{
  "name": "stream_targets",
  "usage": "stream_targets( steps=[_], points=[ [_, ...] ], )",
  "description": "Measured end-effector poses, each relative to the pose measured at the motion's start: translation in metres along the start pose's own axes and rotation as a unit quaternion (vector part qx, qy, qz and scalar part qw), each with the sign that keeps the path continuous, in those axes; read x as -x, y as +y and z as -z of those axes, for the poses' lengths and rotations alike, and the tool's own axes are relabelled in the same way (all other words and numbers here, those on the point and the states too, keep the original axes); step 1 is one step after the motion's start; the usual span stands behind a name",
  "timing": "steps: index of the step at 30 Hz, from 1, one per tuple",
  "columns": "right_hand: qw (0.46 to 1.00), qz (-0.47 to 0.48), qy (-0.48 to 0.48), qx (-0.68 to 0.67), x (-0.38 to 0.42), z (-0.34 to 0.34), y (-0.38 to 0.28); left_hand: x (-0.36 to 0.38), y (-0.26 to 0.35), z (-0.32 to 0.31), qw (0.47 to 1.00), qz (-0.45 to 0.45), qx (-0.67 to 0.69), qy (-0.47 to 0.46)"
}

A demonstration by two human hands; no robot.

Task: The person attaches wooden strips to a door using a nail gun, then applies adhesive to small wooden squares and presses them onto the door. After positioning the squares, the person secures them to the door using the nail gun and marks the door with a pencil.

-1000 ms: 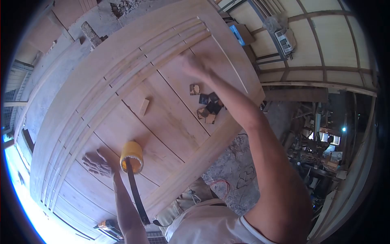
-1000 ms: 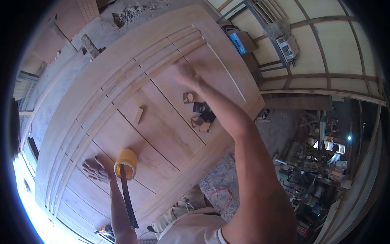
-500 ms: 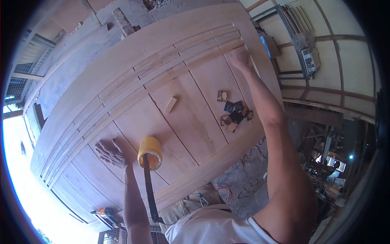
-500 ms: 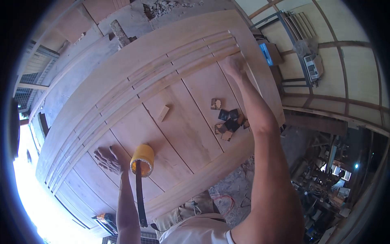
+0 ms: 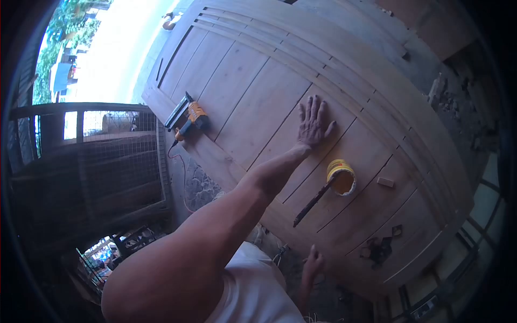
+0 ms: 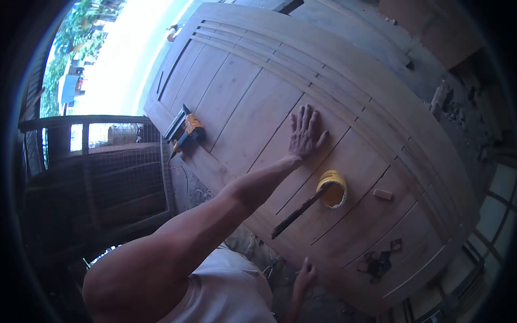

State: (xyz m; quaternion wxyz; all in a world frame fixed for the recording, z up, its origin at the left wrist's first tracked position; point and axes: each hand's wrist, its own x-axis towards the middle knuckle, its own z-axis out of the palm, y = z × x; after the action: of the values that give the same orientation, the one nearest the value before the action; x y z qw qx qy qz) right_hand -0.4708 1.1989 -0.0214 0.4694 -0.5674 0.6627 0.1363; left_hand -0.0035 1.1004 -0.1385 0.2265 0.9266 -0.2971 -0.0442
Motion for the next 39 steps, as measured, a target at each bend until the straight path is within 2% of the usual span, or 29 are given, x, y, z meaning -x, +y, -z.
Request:
stream_targets(
  steps=[2,4,5,8,11,12,14,15,17,19,20,21,22,23,24,25,27,28,29,30,31,33,35,37,38,39],
  points=[
    [0.993,0.106,-0.013,0.056,0.028,-0.039,0.056,-0.004,0.005,0.000,1.000,-0.012,0.003,0.004],
    [0.985,0.131,-0.037,0.109,0.032,-0.045,0.076,-0.003,-0.002,-0.008,0.999,-0.023,0.015,0.026],
    [0.979,0.145,-0.052,0.135,0.037,-0.046,0.068,-0.001,-0.008,-0.008,0.999,-0.027,0.017,0.037],
    [0.981,0.001,-0.149,0.127,0.034,-0.036,0.009,-0.001,-0.008,-0.002,0.998,-0.034,0.051,0.033],
    [0.982,0.039,-0.124,0.136,0.050,-0.047,-0.071,-0.005,-0.016,0.025,0.993,-0.047,0.110,-0.019],
    [0.982,0.100,-0.100,0.127,0.056,-0.057,-0.081,-0.011,-0.029,0.040,0.979,-0.039,0.177,-0.097],
    [0.968,0.221,-0.049,0.109,0.062,-0.082,-0.098,-0.027,-0.051,0.088,0.917,-0.034,0.312,-0.248],
    [0.968,0.218,-0.049,0.115,0.063,-0.098,-0.102,-0.027,-0.076,0.111,0.924,-0.054,0.331,-0.185],
    [0.966,0.214,-0.052,0.138,0.072,-0.140,-0.119,-0.009,-0.170,0.191,0.925,-0.080,0.369,-0.048],
    [0.949,0.153,-0.087,0.262,0.089,-0.168,-0.142,0.015,-0.259,0.257,0.943,-0.016,0.318,0.094],
    [0.933,0.119,-0.102,0.323,0.095,-0.178,-0.152,0.027,-0.317,0.281,0.954,-0.011,0.261,0.149],
    [0.918,0.131,-0.131,0.350,0.096,-0.190,-0.168,0.038,-0.380,0.298,0.965,-0.031,0.185,0.184],
    [0.903,0.139,-0.161,0.374,0.098,-0.210,-0.187,0.055,-0.446,0.323,0.962,0.019,0.197,0.187],
    [0.887,0.145,-0.191,0.396,0.099,-0.227,-0.199,0.074,-0.503,0.352,0.969,0.051,0.138,0.199],
    [0.879,0.192,-0.187,0.395,0.086,-0.245,-0.202,0.101,-0.550,0.381,0.969,0.143,0.064,0.192],
    [0.871,0.239,-0.181,0.388,0.073,-0.263,-0.210,0.126,-0.606,0.407,0.965,0.227,0.040,0.126],
    [0.884,0.271,-0.158,0.346,0.075,-0.295,-0.259,0.196,-0.709,0.449,0.949,0.310,-0.027,0.046],
    [0.896,0.284,-0.162,0.302,0.059,-0.310,-0.275,0.216,-0.727,0.489,0.908,0.400,-0.077,-0.097],
    [0.906,0.295,-0.164,0.257,0.047,-0.321,-0.282,0.243,-0.744,0.514,0.875,0.445,-0.107,-0.159],
    [0.899,0.317,-0.143,0.264,0.053,-0.328,-0.305,0.268,-0.746,0.533,0.861,0.466,-0.125,-0.160],
    [0.893,0.340,-0.123,0.269,0.060,-0.339,-0.331,0.294,-0.747,0.542,0.874,0.444,-0.144,-0.133],
    [0.884,0.367,-0.138,0.256,0.045,-0.359,-0.344,0.333,-0.726,0.542,0.893,0.441,-0.074,-0.049],
    [0.840,0.437,-0.109,0.302,0.039,-0.377,-0.357,0.347,-0.678,0.525,0.905,0.425,0.018,0.001],
    [0.822,0.453,-0.103,0.329,0.038,-0.387,-0.357,0.358,-0.637,0.491,0.931,0.355,0.080,0.028],
    [0.813,0.461,-0.099,0.342,0.039,-0.391,-0.356,0.345,-0.603,0.486,0.932,0.340,0.125,0.016],
    [0.826,0.456,-0.089,0.320,0.046,-0.391,-0.352,0.334,-0.566,0.481,0.929,0.330,0.171,0.000]
  ],
)
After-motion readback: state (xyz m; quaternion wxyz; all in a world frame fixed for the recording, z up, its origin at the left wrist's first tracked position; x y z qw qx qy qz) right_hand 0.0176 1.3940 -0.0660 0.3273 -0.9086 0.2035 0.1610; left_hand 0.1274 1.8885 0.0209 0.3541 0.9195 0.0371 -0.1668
